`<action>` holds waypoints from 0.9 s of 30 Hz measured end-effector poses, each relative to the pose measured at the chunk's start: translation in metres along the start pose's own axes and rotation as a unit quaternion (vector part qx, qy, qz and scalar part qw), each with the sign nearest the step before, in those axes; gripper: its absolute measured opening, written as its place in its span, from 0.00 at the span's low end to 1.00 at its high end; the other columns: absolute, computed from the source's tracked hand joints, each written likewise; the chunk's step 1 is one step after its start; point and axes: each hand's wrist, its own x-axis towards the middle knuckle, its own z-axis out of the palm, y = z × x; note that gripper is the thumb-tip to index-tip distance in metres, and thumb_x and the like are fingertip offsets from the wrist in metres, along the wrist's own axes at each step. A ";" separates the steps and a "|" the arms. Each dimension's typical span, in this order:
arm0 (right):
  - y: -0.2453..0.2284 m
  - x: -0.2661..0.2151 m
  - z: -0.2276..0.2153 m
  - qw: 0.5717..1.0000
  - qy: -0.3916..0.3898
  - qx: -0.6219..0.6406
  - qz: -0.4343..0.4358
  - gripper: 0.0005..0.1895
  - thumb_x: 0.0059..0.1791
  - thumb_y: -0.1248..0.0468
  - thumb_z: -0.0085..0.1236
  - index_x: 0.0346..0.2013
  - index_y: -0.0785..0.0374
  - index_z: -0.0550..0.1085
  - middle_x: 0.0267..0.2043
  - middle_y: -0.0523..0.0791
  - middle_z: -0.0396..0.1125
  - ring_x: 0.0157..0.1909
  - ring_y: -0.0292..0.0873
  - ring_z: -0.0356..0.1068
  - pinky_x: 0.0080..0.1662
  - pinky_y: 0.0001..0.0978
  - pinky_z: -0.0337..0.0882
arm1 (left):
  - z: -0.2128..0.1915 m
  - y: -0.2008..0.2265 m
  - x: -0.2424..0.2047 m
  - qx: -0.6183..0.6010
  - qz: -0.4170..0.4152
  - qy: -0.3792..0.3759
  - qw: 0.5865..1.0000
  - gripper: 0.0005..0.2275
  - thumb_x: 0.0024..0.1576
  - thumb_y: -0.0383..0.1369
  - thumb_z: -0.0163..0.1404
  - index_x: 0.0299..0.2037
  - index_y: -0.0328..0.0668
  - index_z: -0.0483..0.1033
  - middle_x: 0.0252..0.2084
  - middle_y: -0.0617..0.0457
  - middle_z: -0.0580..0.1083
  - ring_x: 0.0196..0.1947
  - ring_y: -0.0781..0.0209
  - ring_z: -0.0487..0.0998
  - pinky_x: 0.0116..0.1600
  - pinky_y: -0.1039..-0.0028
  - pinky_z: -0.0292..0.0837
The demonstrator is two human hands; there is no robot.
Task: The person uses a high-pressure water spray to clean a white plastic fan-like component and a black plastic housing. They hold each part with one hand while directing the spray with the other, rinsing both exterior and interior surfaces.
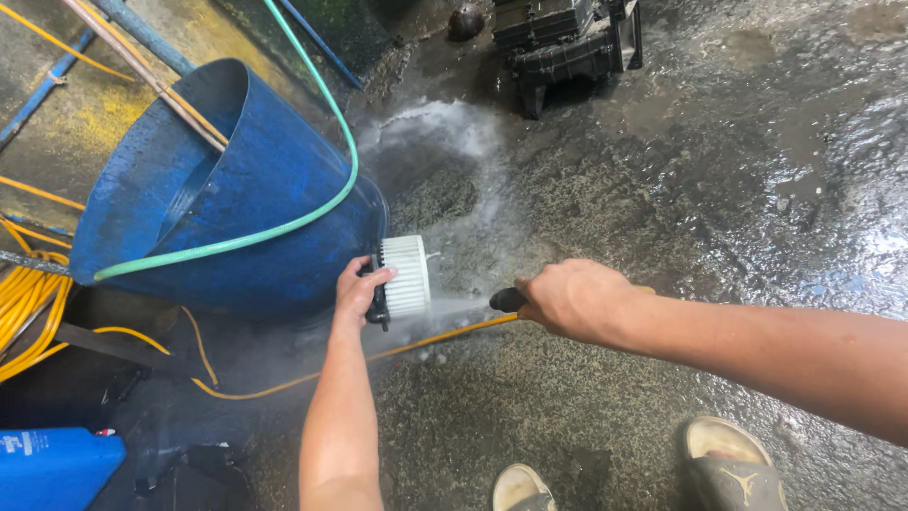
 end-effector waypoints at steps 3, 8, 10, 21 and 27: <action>-0.005 0.000 -0.003 1.000 0.007 -0.006 0.014 0.21 0.54 0.49 0.49 0.54 0.58 0.71 0.32 0.52 0.74 0.38 0.57 0.76 0.41 0.52 0.76 | 0.010 -0.009 0.013 -0.057 -0.051 0.086 0.993 0.26 0.42 0.31 0.66 0.51 0.31 0.73 0.41 0.45 0.80 0.38 0.57 0.82 0.44 0.69 0.78; -0.016 0.003 -0.002 1.000 0.013 -0.025 0.000 0.23 0.56 0.47 0.46 0.55 0.60 0.69 0.30 0.52 0.74 0.35 0.57 0.76 0.38 0.51 0.76 | 0.012 -0.030 0.026 -0.078 -0.061 0.192 0.976 0.25 0.41 0.31 0.67 0.48 0.26 0.74 0.42 0.44 0.79 0.37 0.57 0.80 0.43 0.68 0.76; -0.021 0.003 0.003 0.999 0.013 -0.029 -0.016 0.23 0.55 0.47 0.46 0.55 0.60 0.69 0.30 0.52 0.74 0.34 0.56 0.76 0.36 0.50 0.76 | 0.009 -0.032 0.025 -0.098 -0.067 0.198 0.973 0.24 0.42 0.32 0.67 0.45 0.24 0.77 0.41 0.44 0.79 0.36 0.57 0.81 0.42 0.68 0.77; 0.002 0.043 -0.004 0.996 -0.066 0.012 0.058 0.22 0.57 0.46 0.43 0.56 0.57 0.71 0.30 0.46 0.72 0.31 0.47 0.76 0.33 0.42 0.77 | -0.029 -0.002 -0.027 -0.030 -0.084 0.121 0.989 0.22 0.42 0.33 0.66 0.44 0.29 0.77 0.39 0.44 0.80 0.38 0.56 0.81 0.44 0.66 0.76; 0.072 0.058 -0.007 0.994 0.031 0.048 0.097 0.20 0.53 0.46 0.52 0.53 0.50 0.77 0.37 0.49 0.76 0.39 0.51 0.77 0.46 0.47 0.76 | -0.093 -0.056 -0.145 0.381 -0.060 0.020 0.922 0.31 0.34 0.37 0.71 0.49 0.35 0.76 0.60 0.38 0.67 0.59 0.44 0.71 0.63 0.64 0.68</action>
